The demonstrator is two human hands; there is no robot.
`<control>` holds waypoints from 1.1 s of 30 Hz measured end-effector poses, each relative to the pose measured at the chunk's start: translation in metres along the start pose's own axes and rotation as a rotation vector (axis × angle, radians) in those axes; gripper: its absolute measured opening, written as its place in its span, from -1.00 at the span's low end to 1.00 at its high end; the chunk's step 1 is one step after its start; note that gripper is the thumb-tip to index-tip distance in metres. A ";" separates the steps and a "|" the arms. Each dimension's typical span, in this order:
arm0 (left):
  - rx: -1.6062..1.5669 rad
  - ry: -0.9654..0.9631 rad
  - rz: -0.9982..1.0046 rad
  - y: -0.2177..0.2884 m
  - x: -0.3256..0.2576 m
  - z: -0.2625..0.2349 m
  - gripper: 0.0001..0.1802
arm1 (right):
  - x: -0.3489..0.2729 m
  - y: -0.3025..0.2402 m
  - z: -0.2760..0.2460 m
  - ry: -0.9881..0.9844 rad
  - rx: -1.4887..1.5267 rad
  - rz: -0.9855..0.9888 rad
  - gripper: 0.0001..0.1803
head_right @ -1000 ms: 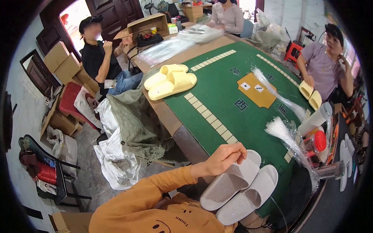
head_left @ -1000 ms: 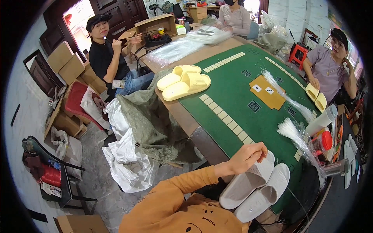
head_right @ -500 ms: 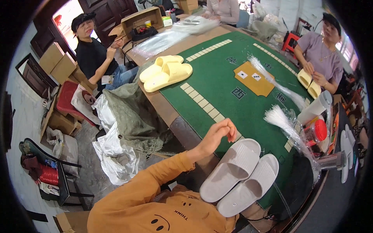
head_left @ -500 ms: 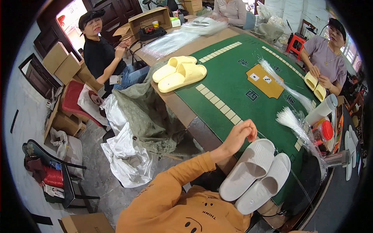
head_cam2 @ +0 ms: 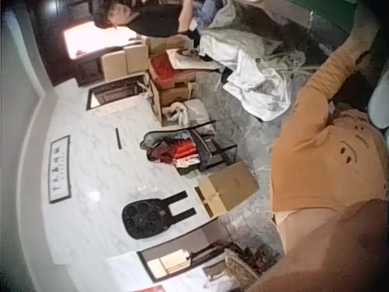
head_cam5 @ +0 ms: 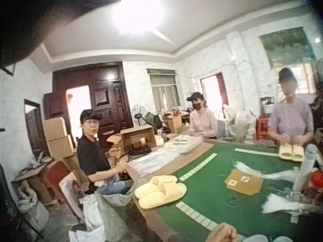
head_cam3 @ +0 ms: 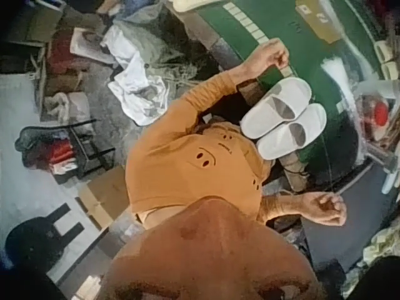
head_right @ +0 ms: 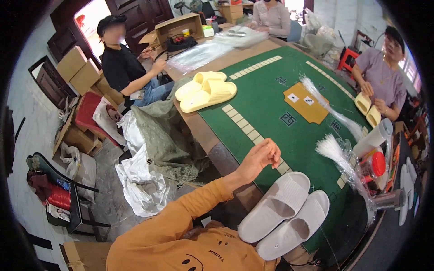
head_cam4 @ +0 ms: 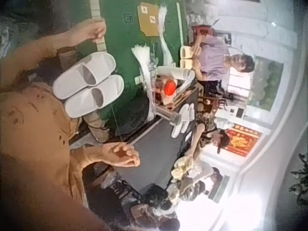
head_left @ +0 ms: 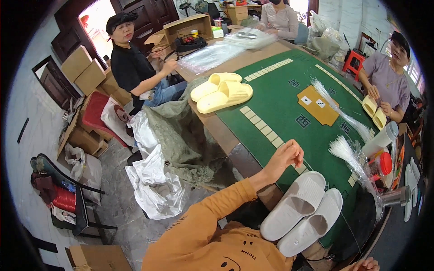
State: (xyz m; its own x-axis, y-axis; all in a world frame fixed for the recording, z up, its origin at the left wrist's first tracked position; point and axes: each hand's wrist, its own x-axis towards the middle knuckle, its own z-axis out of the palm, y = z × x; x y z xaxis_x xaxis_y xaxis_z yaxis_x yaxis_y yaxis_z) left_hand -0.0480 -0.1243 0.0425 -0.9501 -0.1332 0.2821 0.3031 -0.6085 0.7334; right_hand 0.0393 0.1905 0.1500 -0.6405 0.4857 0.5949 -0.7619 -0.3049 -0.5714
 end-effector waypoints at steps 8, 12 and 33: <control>-0.156 0.073 -0.013 0.004 0.005 -0.001 -0.85 | 0.003 0.016 -0.009 -0.061 -0.220 0.008 -0.83; -0.248 0.050 -0.058 0.009 0.001 0.004 -0.87 | -0.001 0.022 -0.008 -0.083 -0.251 0.029 -0.84; 0.160 -0.211 -0.132 -0.046 0.015 0.101 -0.93 | 0.003 0.148 0.015 -0.479 -0.305 0.661 -0.72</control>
State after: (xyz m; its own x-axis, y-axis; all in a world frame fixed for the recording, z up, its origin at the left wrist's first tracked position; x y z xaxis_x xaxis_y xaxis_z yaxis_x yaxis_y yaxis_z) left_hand -0.0682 -0.0194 0.0756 -0.9506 0.1147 0.2883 0.2021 -0.4763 0.8557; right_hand -0.0763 0.1345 0.0755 -0.9661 -0.1312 0.2225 -0.2047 -0.1364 -0.9693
